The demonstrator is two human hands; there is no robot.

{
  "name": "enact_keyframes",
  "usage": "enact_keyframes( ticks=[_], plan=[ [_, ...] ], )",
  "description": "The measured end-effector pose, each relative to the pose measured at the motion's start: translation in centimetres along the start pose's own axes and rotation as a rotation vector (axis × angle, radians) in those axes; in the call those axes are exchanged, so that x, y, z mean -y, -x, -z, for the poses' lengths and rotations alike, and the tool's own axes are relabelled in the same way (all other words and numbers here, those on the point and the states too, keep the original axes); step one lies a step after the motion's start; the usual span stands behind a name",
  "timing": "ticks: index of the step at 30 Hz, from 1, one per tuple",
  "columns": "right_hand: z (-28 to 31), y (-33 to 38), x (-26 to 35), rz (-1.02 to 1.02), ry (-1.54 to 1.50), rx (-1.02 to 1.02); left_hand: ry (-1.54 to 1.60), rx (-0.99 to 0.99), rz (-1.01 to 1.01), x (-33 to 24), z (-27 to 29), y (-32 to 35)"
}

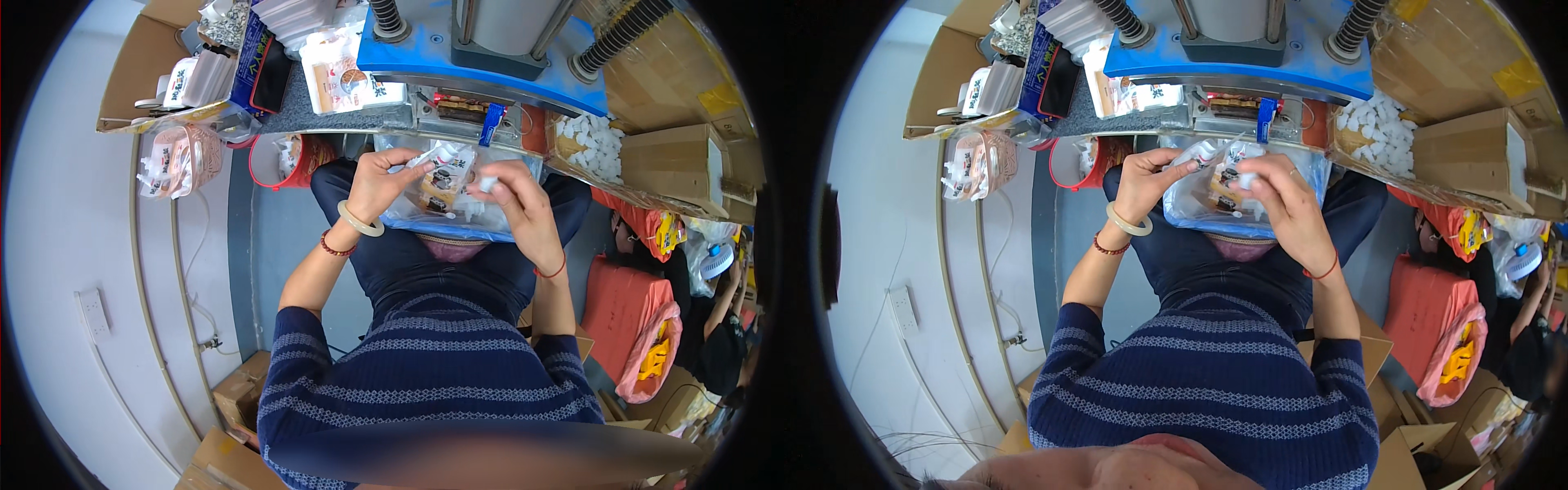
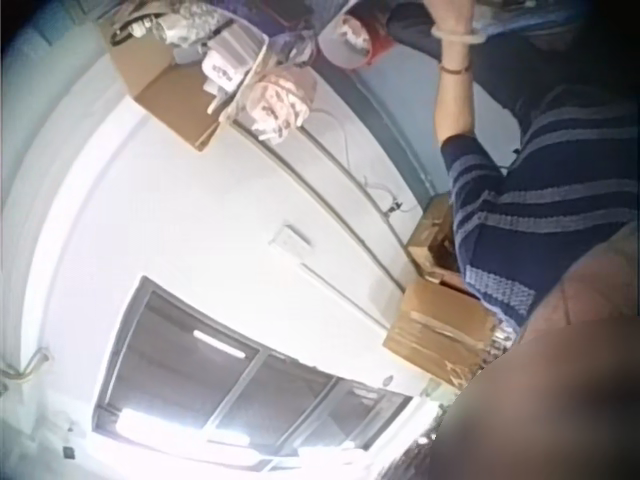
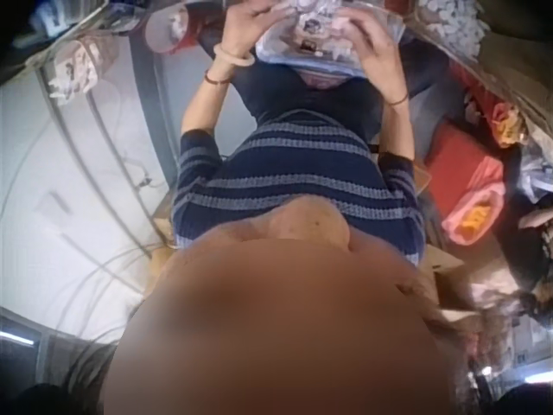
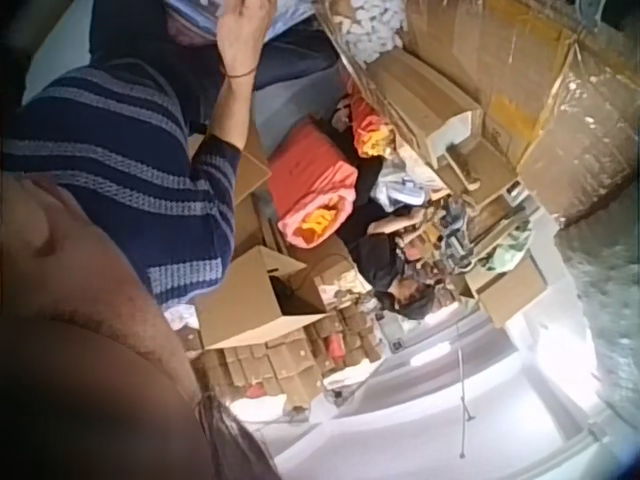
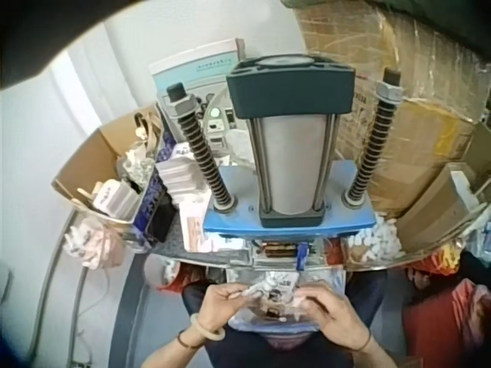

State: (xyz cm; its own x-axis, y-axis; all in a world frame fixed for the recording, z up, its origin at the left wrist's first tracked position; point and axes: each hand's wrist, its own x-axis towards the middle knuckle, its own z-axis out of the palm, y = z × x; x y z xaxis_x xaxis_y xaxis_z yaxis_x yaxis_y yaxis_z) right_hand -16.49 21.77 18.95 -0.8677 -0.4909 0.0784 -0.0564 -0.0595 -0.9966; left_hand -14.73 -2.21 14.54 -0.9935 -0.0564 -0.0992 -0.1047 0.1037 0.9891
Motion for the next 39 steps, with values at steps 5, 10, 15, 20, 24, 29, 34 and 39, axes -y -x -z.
enact_keyframes(
  ticks=[5, 10, 15, 20, 24, 29, 34, 39],
  plan=[
    [-0.5, -2.7, 2.5, 0.295, 0.424, -0.246, -0.022, 0.045, -0.038, -0.7, -0.8, 0.4],
    [0.9, -4.2, 3.1, 0.305, 0.747, 0.0, -0.07, 0.131, -0.029, -1.5, -0.1, -0.4],
    [2.7, -5.3, 2.1, 0.067, 0.81, 0.328, 0.226, 0.545, 0.304, 1.3, 0.1, -1.3],
    [4.9, -5.2, -1.4, 0.059, 0.841, -0.16, 0.667, 0.376, 0.517, 3.0, -2.3, -4.6],
    [7.6, -4.7, -1.1, -0.043, 1.276, -0.408, 0.764, 0.263, 0.517, 2.0, -2.5, -7.4],
    [13.2, -6.6, -6.6, 0.029, 1.452, -0.341, 0.742, 0.243, 0.478, 3.0, -3.3, -7.2],
    [13.4, -6.5, -6.6, -0.051, 1.4, -0.318, 0.149, -0.051, 0.004, 3.4, 1.6, -7.7],
    [14.2, -6.8, -7.4, 0.076, 1.453, -0.267, -0.987, -0.289, -0.514, 7.4, 7.4, -9.0]
  ],
)
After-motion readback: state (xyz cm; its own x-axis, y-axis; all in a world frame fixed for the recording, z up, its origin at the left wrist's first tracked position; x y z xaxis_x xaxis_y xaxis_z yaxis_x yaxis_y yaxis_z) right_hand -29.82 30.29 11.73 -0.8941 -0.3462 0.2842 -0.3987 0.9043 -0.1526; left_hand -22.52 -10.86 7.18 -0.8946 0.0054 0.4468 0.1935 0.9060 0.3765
